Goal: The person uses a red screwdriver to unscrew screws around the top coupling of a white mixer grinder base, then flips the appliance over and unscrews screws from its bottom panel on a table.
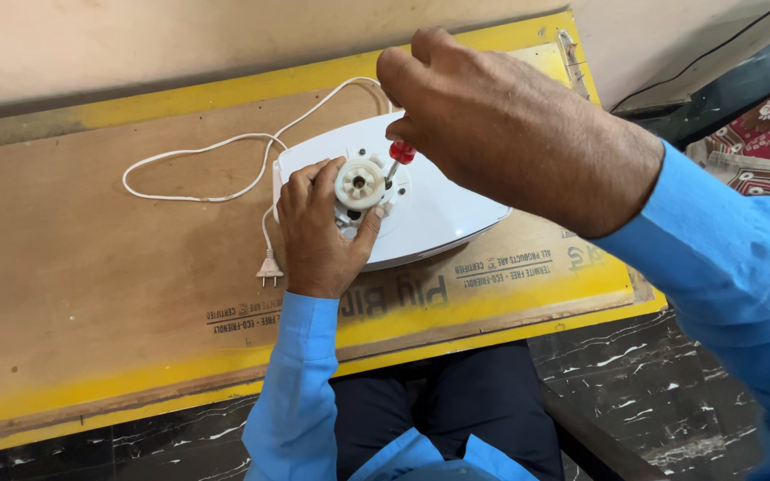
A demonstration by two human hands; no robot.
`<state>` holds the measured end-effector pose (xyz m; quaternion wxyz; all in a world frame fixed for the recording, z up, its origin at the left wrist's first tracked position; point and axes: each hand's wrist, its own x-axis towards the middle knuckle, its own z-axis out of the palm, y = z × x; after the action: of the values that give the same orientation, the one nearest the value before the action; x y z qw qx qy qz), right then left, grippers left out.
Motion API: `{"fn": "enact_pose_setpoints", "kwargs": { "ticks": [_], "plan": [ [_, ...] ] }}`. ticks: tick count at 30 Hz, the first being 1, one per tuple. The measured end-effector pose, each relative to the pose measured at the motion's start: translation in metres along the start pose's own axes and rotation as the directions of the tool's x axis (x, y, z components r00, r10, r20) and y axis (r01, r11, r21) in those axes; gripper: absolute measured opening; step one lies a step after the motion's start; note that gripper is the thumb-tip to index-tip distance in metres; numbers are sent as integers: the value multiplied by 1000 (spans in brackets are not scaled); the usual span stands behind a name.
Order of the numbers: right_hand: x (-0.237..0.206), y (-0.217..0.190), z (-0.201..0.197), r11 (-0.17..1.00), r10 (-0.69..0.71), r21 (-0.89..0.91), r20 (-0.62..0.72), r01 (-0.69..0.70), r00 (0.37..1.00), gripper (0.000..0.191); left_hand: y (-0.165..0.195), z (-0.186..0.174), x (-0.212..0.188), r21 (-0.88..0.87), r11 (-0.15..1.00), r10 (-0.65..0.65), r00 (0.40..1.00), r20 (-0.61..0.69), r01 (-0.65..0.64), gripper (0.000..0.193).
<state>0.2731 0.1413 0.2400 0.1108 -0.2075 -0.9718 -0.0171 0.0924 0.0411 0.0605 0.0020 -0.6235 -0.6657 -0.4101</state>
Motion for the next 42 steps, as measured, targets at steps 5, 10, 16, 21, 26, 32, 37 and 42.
{"fn": "enact_pose_setpoints", "kwargs": {
  "ticks": [5, 10, 16, 21, 26, 32, 37, 42],
  "plan": [
    [-1, 4, 0, 980, -156, 103, -117, 169, 981, 24, -1, 1, 0, 28, 1000, 3, 1000, 3, -3, 72],
    [-3, 6, -2, 965, -226, 97, -165, 244, 960, 21, 1, 1, 1, 17, 1000, 7, 1000, 2, -7, 70],
    [-4, 3, -2, 966, -243, 50, -174, 255, 954, 27, 2, 0, 2, 11, 999, -44, 999, 23, 44, 74],
    [-10, 3, -4, 979, -169, 89, -171, 186, 971, 21, 2, 3, 1, 29, 999, -16, 1000, -7, 16, 71],
    [-24, 16, -13, 980, -102, 145, -198, 132, 975, 23, 0, 5, 1, 33, 998, -62, 998, 4, 62, 71],
    [-56, 30, -16, 946, 193, 313, -325, -87, 926, 24, 3, 8, 0, 44, 998, -53, 998, -37, 55, 69],
    [-83, 28, 23, 636, 452, 765, -258, -105, 854, 22, 2, 8, 1, 11, 999, -49, 997, -65, 50, 70],
    [-103, 17, 56, 471, 595, 875, -224, -110, 772, 20, -4, 4, 1, -76, 997, -17, 990, -141, 6, 57]
  ]
}}
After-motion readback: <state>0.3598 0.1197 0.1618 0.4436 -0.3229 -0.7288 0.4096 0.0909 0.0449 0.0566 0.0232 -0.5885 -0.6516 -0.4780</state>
